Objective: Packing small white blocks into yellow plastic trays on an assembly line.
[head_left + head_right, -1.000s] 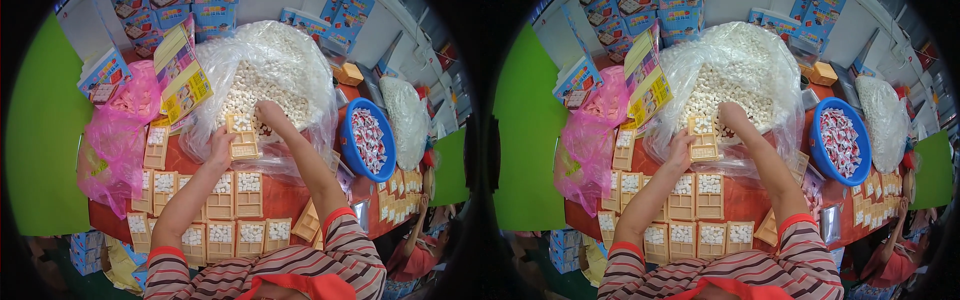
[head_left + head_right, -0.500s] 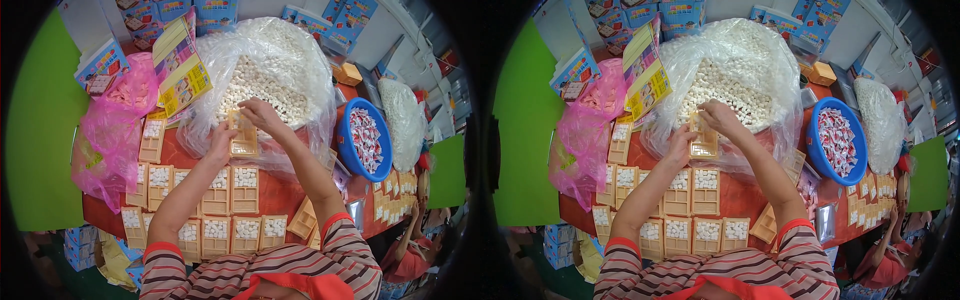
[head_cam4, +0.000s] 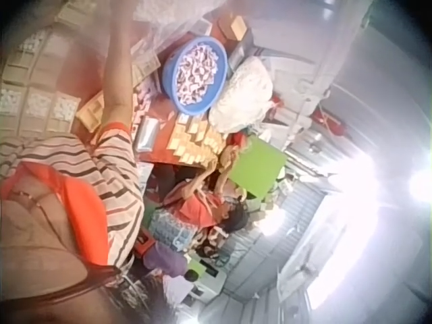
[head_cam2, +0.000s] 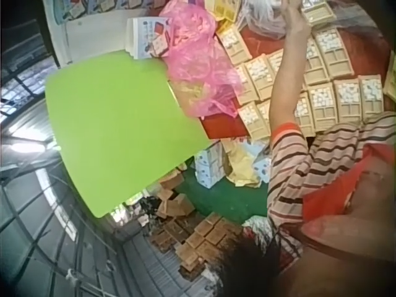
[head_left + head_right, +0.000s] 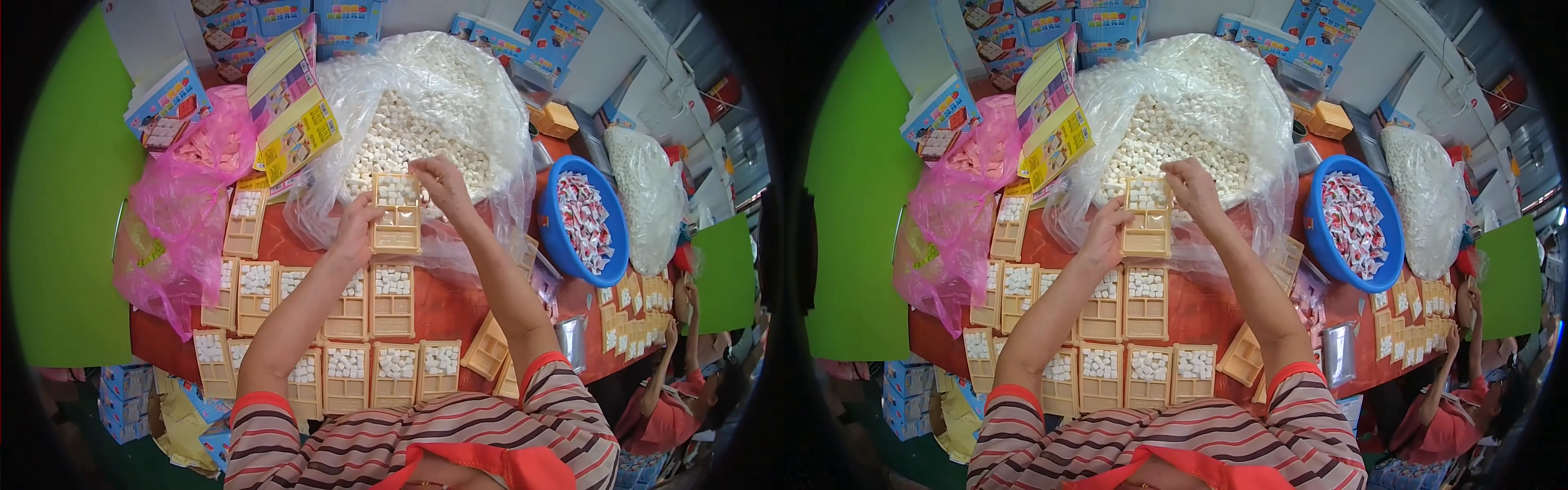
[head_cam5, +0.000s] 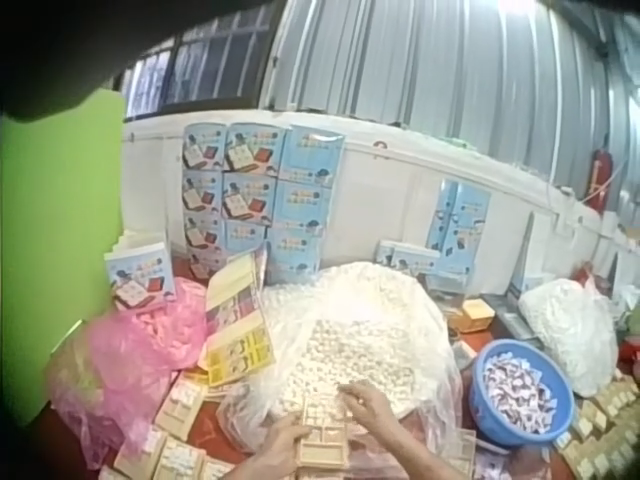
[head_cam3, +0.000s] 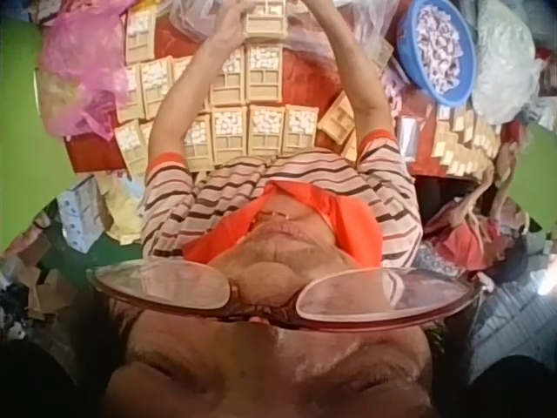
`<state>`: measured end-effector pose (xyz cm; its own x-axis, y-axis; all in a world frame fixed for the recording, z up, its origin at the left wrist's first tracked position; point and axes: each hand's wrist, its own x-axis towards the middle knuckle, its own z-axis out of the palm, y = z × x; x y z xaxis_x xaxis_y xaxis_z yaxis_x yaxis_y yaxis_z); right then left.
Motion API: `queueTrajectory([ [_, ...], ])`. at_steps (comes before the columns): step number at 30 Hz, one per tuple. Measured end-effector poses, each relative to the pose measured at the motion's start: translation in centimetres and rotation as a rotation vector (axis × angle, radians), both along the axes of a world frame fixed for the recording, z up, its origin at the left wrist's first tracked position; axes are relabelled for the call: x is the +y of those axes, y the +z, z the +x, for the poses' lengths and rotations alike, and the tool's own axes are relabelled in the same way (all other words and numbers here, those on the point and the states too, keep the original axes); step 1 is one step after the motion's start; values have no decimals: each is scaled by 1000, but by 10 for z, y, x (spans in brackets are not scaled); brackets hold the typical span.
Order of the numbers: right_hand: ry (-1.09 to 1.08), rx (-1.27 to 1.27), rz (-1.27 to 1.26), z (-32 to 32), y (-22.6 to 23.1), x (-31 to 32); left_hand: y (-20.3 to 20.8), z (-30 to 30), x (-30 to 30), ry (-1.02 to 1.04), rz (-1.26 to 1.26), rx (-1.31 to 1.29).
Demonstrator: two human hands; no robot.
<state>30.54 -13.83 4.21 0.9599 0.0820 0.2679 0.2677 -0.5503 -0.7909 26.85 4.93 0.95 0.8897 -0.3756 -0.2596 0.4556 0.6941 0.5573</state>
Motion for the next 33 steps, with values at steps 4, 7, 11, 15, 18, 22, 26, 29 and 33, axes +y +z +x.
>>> queueTrajectory([
  [4, 82, -137, -87, -24, 6, 3, 15, -18, -5, -14, 3, -13],
  [7, 40, -43, 177, -35, 11, -9, 24, -32, -8, -47, -39, -43],
  [11, 106, -220, -66, -58, -1, -12, 24, -51, -8, -35, -53, -46],
  [15, 240, -235, -74, -79, -4, 9, 23, -77, 7, -21, -15, -18],
  [18, 259, -166, -27, -92, 8, 20, 14, -92, 20, 3, -58, -40],
  [22, 247, -26, 45, -79, 10, 41, 27, -122, 56, 74, -11, -38],
  [26, 206, -194, -359, -65, -13, 85, 31, -143, 108, 220, 96, 0],
  [29, 182, -379, -660, -61, -27, 117, 24, -141, 144, 296, 153, -21],
  [33, 43, -480, -922, -19, -48, 104, 26, -117, 158, 288, 220, -53],
])
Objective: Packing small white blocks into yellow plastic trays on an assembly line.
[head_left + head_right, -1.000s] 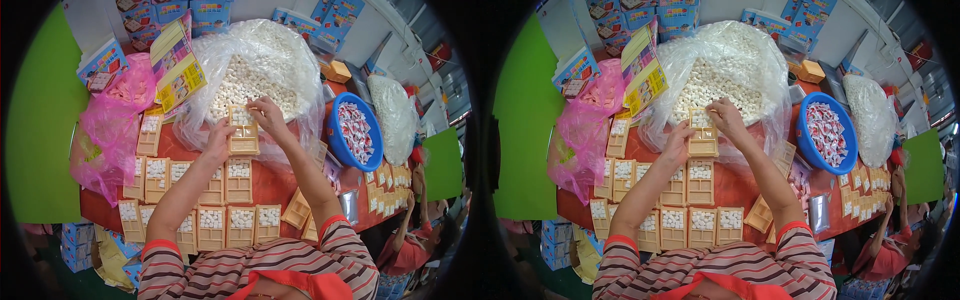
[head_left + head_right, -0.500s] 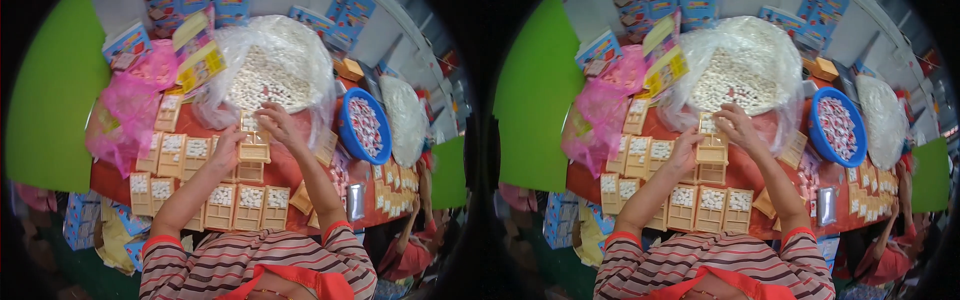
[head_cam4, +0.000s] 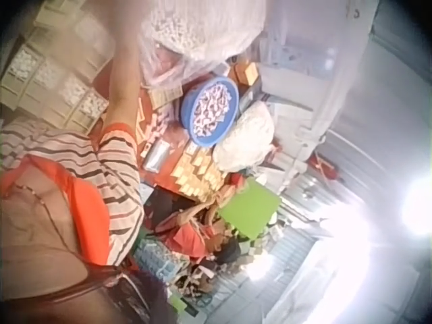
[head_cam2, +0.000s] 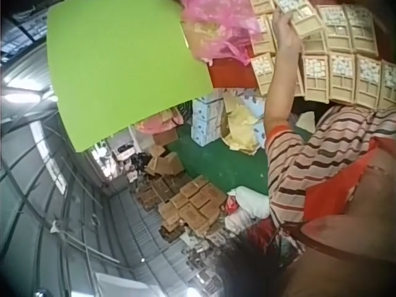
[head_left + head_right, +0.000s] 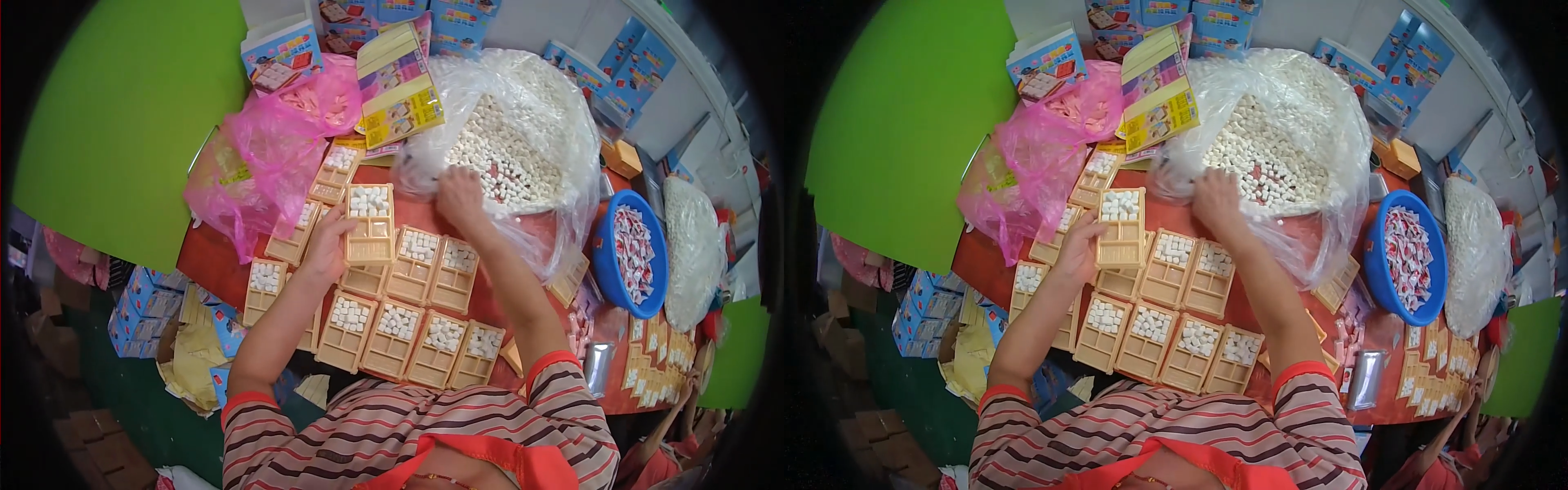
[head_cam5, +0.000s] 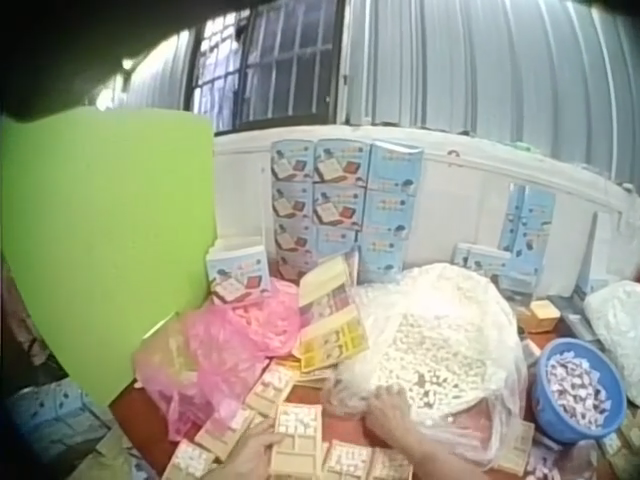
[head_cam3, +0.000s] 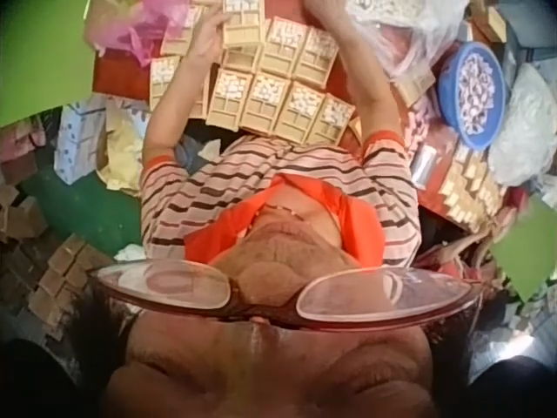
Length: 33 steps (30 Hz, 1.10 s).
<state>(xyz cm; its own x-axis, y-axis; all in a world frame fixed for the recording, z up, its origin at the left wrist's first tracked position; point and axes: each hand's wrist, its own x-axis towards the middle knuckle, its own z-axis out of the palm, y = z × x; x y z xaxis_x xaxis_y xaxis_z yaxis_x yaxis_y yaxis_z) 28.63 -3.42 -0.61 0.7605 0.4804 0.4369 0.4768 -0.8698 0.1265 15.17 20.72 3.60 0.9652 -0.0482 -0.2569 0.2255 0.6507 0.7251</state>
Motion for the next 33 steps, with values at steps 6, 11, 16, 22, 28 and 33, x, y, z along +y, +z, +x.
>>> queueTrajectory([
  [6, -139, 0, 44, 37, 0, -58, -31, 55, 1, -14, 17, 10],
  [11, -141, 199, 77, 21, 4, -61, -55, 88, -5, -95, 0, 38],
  [16, -59, 84, 167, -8, 38, -36, -72, 102, -1, -110, 45, 60],
  [22, 294, 39, 67, -21, 45, 10, -83, 112, 4, -119, 61, 97],
  [28, 249, 179, -74, -1, 6, -3, -72, 104, 5, 100, 147, 137],
  [33, 118, 154, -96, 0, 4, -20, -42, 78, 3, 139, 194, 108],
])
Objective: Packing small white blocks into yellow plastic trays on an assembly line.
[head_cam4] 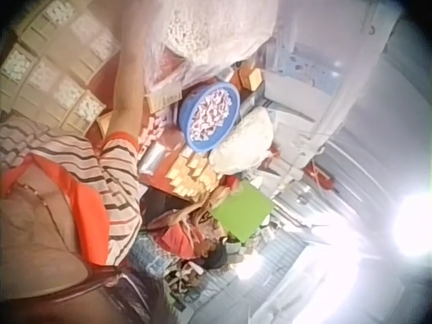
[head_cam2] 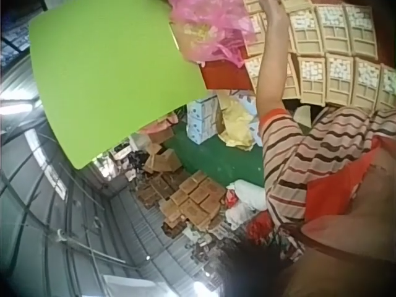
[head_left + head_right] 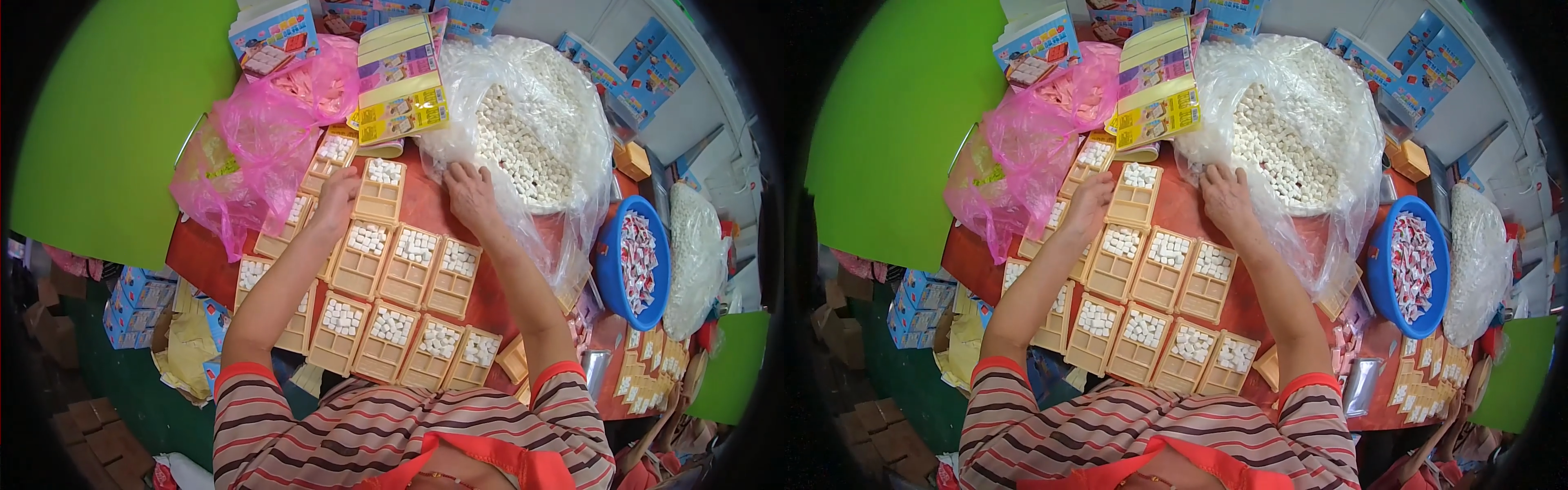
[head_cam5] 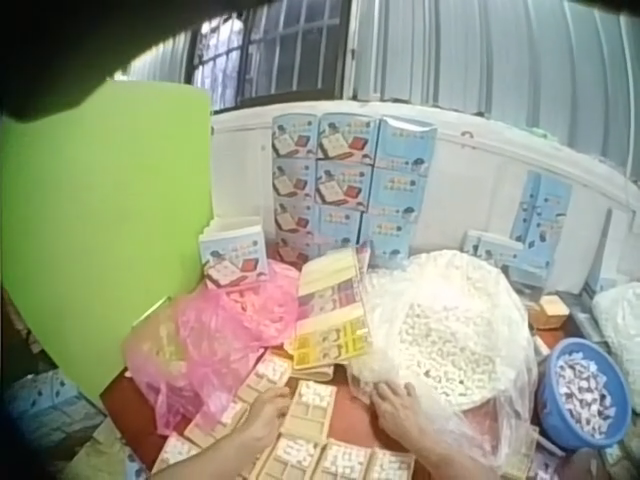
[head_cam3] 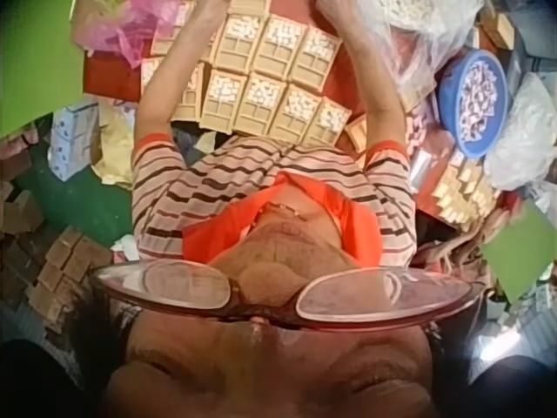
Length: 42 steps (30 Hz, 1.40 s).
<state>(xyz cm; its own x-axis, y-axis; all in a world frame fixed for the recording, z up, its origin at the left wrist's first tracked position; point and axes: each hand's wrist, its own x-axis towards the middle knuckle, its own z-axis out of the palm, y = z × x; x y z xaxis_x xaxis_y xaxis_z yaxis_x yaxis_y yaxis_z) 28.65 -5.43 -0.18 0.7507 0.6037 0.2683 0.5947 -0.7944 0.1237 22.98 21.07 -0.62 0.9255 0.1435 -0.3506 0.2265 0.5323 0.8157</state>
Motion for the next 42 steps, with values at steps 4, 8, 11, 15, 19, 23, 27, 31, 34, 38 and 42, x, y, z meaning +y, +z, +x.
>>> queueTrajectory([
  [4, 31, -101, 129, -7, -7, -5, 14, -12, -6, 58, 135, -89],
  [8, -44, 78, 69, -22, 0, -8, 6, -28, -6, 82, 444, -191],
  [11, -31, -126, 92, -35, 1, -5, 11, -51, 0, 87, 690, -301],
  [15, 135, 25, 173, -66, 21, 17, 29, -107, 5, -142, 864, -332],
  [19, 275, 15, 209, -91, 16, 33, 23, -157, -2, -286, 1276, -585],
  [23, 282, 39, 198, -93, 14, 42, 21, -190, -21, -479, 1589, -546],
  [27, 339, 18, 214, -103, 9, 49, 12, -202, -25, -511, 1704, -515],
  [31, 356, 67, 202, -115, 9, 53, 11, -207, -24, -539, 1709, -499],
  [34, 361, 57, 203, -119, 11, 53, 9, -207, -23, -520, 1724, -515],
  [38, 395, 81, 211, -116, 19, 59, 8, -212, -20, -503, 1729, -508],
  [42, 385, -50, 246, -101, 19, 73, 5, -217, -18, -524, 1678, -487],
])
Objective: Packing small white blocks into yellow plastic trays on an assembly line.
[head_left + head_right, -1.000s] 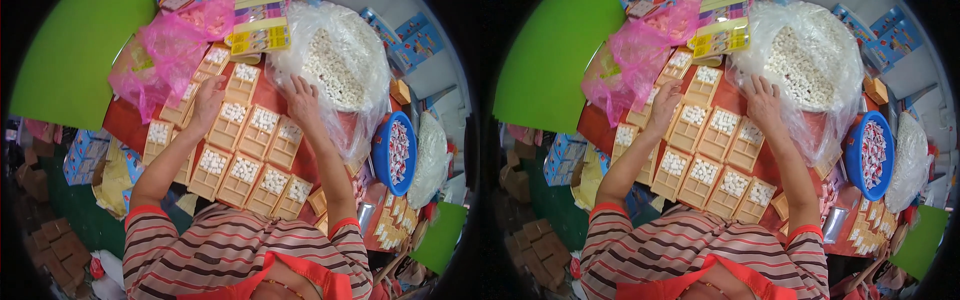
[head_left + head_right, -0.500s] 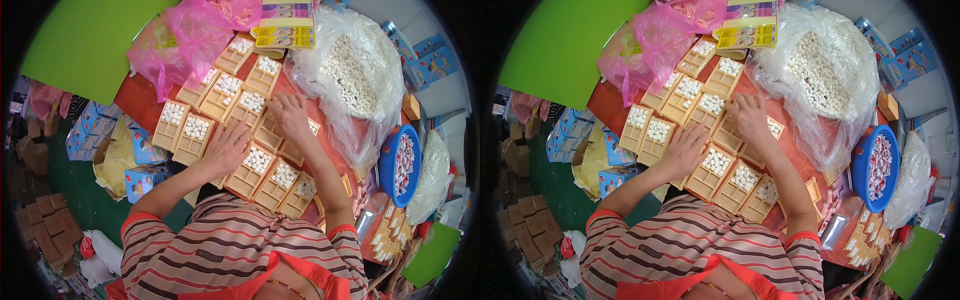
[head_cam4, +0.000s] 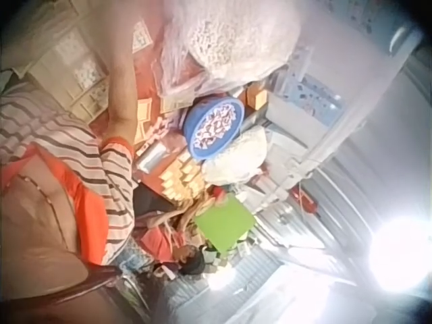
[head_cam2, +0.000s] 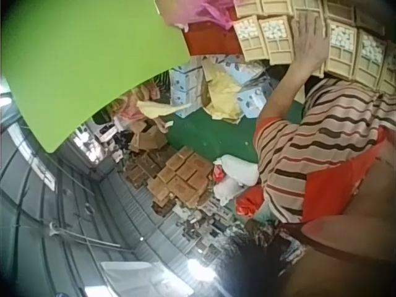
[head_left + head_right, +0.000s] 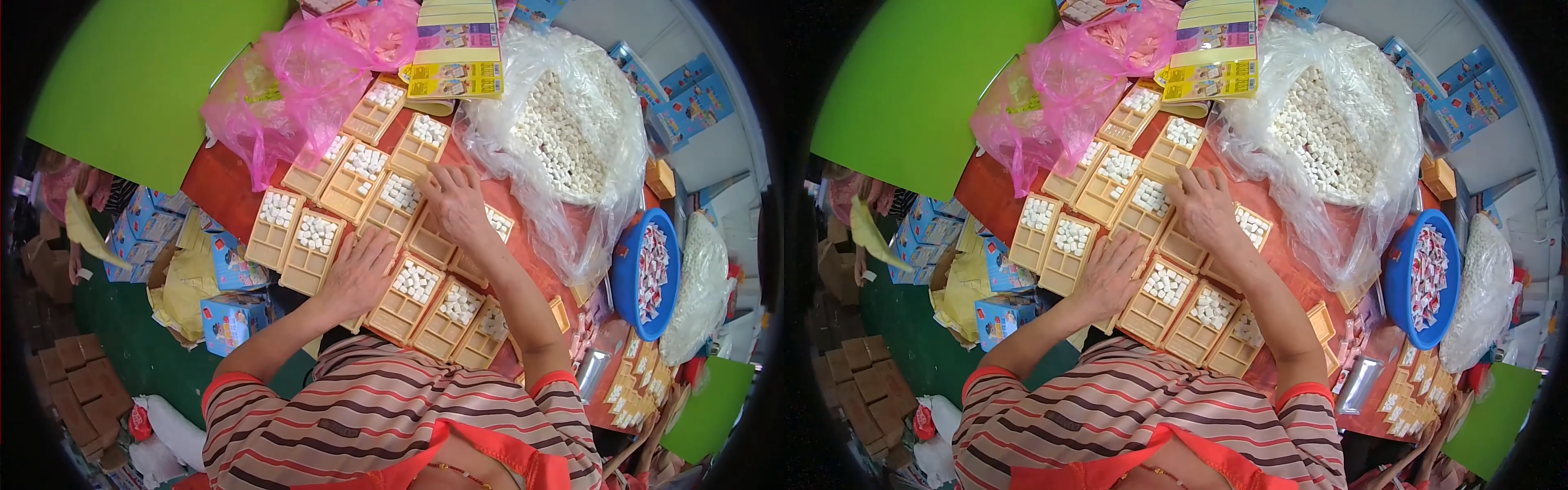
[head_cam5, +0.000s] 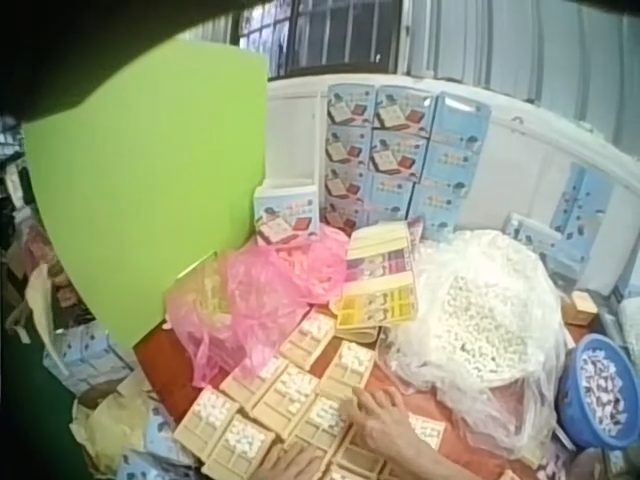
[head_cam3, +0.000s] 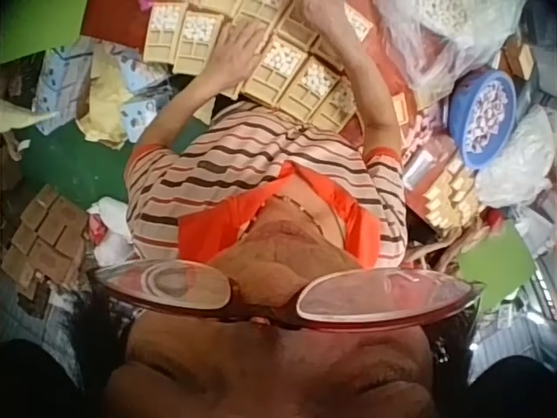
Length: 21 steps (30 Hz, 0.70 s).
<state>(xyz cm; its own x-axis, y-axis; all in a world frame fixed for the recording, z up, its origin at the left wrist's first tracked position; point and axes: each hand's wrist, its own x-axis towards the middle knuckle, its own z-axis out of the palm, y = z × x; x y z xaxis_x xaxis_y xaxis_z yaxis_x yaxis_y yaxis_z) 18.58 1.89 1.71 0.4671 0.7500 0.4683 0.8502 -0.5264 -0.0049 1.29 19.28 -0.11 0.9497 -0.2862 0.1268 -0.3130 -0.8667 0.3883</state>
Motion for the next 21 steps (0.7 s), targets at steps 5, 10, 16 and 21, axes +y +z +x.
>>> queueTrajectory([
  [5, 1, 24, -47, 22, -22, 2, 0, -3, 3, -1, -22, 25],
  [10, 4, 90, -76, 24, -22, -3, 2, 2, 2, -10, -23, 19],
  [16, 40, 225, 66, 32, -16, -19, 7, 13, -1, -36, -6, -34],
  [21, -204, 166, 149, 46, 17, -75, 19, 6, 0, -9, -23, -40],
])
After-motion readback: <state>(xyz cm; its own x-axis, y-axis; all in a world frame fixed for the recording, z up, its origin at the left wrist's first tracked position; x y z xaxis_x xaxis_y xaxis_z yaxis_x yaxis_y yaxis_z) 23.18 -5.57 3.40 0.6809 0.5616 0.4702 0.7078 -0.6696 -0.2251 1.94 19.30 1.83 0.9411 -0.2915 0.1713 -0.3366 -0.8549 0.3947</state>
